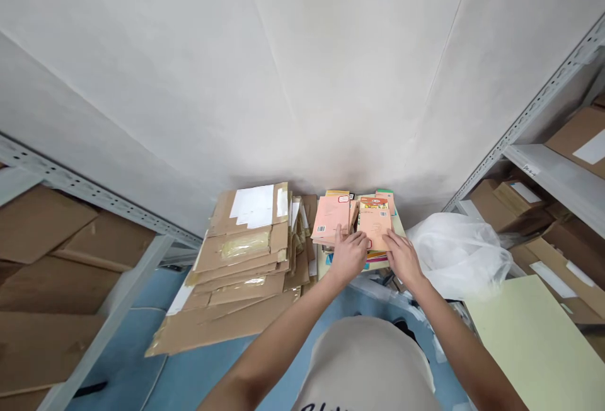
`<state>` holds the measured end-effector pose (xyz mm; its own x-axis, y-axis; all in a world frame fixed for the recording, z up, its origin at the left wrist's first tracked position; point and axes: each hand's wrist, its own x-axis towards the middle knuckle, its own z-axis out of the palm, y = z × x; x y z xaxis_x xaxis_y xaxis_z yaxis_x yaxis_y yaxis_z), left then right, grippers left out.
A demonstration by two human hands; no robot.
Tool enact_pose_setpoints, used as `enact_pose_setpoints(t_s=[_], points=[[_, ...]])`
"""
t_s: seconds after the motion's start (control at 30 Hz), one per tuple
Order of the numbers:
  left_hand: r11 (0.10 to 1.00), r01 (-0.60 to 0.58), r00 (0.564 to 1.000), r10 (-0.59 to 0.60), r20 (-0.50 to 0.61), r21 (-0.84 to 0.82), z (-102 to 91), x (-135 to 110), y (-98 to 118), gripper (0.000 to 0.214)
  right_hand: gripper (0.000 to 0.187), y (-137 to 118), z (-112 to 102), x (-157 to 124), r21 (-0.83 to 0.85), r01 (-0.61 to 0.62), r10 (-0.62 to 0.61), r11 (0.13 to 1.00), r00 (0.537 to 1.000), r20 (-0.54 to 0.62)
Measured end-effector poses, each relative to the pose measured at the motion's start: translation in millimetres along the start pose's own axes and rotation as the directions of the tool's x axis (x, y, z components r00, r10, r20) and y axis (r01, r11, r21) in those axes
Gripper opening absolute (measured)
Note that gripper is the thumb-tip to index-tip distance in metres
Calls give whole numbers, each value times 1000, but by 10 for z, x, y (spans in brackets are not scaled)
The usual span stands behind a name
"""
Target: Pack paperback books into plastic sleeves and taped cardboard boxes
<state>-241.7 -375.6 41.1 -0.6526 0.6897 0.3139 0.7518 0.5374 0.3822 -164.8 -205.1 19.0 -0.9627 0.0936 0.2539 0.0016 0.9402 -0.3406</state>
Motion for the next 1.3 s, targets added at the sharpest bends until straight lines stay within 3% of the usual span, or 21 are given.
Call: enact_pose_setpoints(t_s=[0.2,0.4,0.5,0.57,0.63,0.73,0.8,0.9,0.97,1.2,1.3], points=[[973,-39,998,27,-58,-227,-65,-106,-13,21,45,104,4,-315,324,-46,116,945,973,-198],[907,-25,993,-27,-116,-420,-153,15,192,22,26,-2,-413,-461,436,-57,218,898,919,-329],[842,83,984,-153,-89,-533,-103,181,400,26,22,-36,-596,-571,586,-192,410,788,872,-266],[739,154,974,-226,-26,-656,21,287,574,33,27,-5,-678,-685,725,-284,577,628,795,-187],[557,229,964,-245,106,-798,203,353,765,46,35,79,-749,-838,848,-316,718,426,688,-104],[236,402,915,-91,392,-885,500,343,1067,61,45,280,-884,-1147,947,-270,858,172,514,-9],[139,519,846,61,530,-843,661,284,1280,61,49,437,-1006,-1403,974,-213,916,82,401,10],[168,607,755,182,630,-776,837,191,1646,56,52,663,-1211,-1824,990,-140,967,24,254,12],[215,631,716,208,666,-745,940,152,1922,52,52,801,-1335,-2099,995,-99,982,-6,188,24],[345,651,617,278,736,-676,1371,81,2801,50,49,1236,-1601,-2928,999,-25,994,-24,103,26],[359,682,556,312,771,-637,1577,17,3104,49,50,1381,-1695,-3277,1000,-24,999,-21,38,21]])
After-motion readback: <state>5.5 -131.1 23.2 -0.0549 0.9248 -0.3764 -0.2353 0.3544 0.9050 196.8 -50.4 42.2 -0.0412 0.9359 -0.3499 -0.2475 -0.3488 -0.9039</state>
